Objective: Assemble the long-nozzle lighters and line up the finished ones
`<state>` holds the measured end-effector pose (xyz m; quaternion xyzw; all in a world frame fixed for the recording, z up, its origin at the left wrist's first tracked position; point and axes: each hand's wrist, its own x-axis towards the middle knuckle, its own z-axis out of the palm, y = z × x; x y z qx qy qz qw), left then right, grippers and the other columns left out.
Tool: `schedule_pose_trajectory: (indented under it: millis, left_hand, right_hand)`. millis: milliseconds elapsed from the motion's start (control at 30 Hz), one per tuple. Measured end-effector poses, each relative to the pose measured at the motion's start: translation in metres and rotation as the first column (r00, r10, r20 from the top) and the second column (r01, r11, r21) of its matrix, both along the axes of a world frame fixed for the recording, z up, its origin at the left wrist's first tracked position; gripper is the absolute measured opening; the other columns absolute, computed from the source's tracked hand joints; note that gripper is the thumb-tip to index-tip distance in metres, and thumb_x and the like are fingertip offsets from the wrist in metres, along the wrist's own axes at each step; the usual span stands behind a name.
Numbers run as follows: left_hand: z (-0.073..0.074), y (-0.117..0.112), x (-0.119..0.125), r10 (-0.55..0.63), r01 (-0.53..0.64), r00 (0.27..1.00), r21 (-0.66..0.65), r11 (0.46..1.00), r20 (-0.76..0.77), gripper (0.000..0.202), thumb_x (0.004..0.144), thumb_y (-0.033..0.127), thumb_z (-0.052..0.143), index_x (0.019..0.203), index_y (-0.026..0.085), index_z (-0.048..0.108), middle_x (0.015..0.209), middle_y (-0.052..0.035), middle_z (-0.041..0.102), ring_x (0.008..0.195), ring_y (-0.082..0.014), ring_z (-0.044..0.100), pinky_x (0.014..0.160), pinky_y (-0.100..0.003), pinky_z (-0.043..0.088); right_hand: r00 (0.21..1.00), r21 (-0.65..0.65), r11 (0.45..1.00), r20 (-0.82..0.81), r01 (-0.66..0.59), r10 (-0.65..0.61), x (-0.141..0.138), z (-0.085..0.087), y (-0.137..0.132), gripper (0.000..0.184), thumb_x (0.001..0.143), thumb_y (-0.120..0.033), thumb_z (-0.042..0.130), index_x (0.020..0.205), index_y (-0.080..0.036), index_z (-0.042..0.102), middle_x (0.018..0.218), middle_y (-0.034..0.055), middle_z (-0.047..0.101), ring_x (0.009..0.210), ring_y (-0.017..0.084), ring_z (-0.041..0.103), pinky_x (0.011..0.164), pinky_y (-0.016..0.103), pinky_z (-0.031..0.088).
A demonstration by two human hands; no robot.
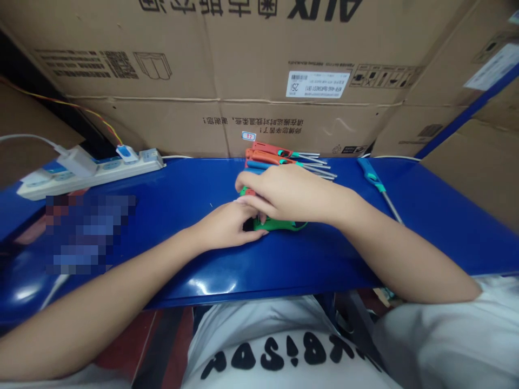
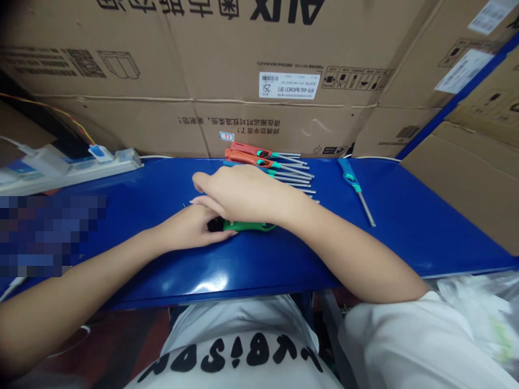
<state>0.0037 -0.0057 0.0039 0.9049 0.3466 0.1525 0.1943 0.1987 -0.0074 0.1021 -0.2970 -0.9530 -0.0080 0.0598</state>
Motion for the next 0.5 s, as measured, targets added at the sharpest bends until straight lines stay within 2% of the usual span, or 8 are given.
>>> schedule_pose_trajectory:
  millis: [67, 133, 267, 333, 433, 500]
  left_hand:
    - [-0.0005, 0.0007, -0.0001, -0.018, 0.018, 1.0, 0.013, 1.0, 0.013, 0.028, 0.091, 0.041, 0.066, 0.106, 0.018, 0.07, 0.105, -0.0095, 0.075, 0.093, -0.0254, 0.071, 0.084, -0.037, 0.057]
    - [-0.0015, 0.0014, -0.0002, -0.035, 0.033, 0.999, 0.046, 0.998, 0.038, 0.026, 0.091, 0.039, 0.066, 0.106, 0.018, 0.069, 0.107, -0.0095, 0.075, 0.097, -0.0255, 0.07, 0.088, -0.038, 0.057]
    - [-0.0022, 0.002, -0.0001, -0.044, 0.043, 0.997, 0.018, 0.999, 0.058, 0.025, 0.092, 0.038, 0.066, 0.105, 0.017, 0.068, 0.103, -0.0085, 0.074, 0.093, -0.0238, 0.071, 0.086, -0.036, 0.057]
    - [-0.0019, 0.0022, -0.0001, -0.04, 0.04, 0.998, -0.006, 0.999, 0.054, 0.026, 0.092, 0.039, 0.066, 0.104, 0.016, 0.068, 0.104, -0.0091, 0.074, 0.091, -0.0237, 0.071, 0.084, -0.036, 0.057]
    - [-0.002, 0.0025, -0.0003, -0.028, 0.028, 0.998, 0.008, 1.0, 0.048, 0.027, 0.091, 0.04, 0.066, 0.103, 0.016, 0.069, 0.106, -0.0103, 0.074, 0.096, -0.0251, 0.071, 0.088, -0.038, 0.057]
    - [-0.0022, 0.0024, -0.0004, -0.028, 0.026, 0.998, 0.025, 0.999, 0.051, 0.026, 0.091, 0.039, 0.067, 0.105, 0.017, 0.069, 0.106, -0.0099, 0.074, 0.098, -0.0253, 0.071, 0.09, -0.038, 0.057]
  right_hand:
    - [0.997, -0.078, 0.995, -0.034, -0.069, 0.067, 0.0022, 0.0003, 0.0018, 0.03, 0.105, -0.028, 0.041, 0.129, -0.016, 0.055, 0.098, 0.0096, 0.075, 0.073, 0.019, 0.063, 0.061, 0.027, 0.032]
    - [0.996, -0.113, 0.991, -0.049, -0.077, 0.072, 0.0039, 0.0021, 0.0013, 0.035, 0.102, -0.023, 0.042, 0.135, -0.016, 0.05, 0.104, 0.0097, 0.075, 0.074, 0.018, 0.062, 0.062, 0.027, 0.034]
    - [0.998, 0.011, 0.999, 0.021, 0.051, -0.051, 0.0032, 0.0041, -0.0009, 0.033, 0.105, -0.034, 0.038, 0.118, -0.013, 0.059, 0.091, 0.012, 0.073, 0.067, 0.02, 0.059, 0.061, 0.029, 0.03]
    - [1.0, 0.008, 1.0, 0.008, 0.012, -0.012, 0.0028, 0.0031, -0.0001, 0.033, 0.106, -0.036, 0.037, 0.114, -0.015, 0.061, 0.089, 0.0111, 0.073, 0.068, 0.02, 0.059, 0.061, 0.028, 0.03]
    - [0.993, -0.093, 0.991, -0.065, -0.1, 0.094, 0.0036, 0.0019, 0.0019, 0.029, 0.103, -0.025, 0.04, 0.127, -0.018, 0.055, 0.102, 0.0092, 0.074, 0.072, 0.018, 0.06, 0.063, 0.028, 0.032]
    - [0.994, -0.096, 0.991, -0.065, -0.09, 0.084, 0.0036, 0.0017, 0.0026, 0.031, 0.103, -0.024, 0.039, 0.131, -0.016, 0.053, 0.103, 0.0097, 0.074, 0.072, 0.018, 0.059, 0.064, 0.028, 0.033]
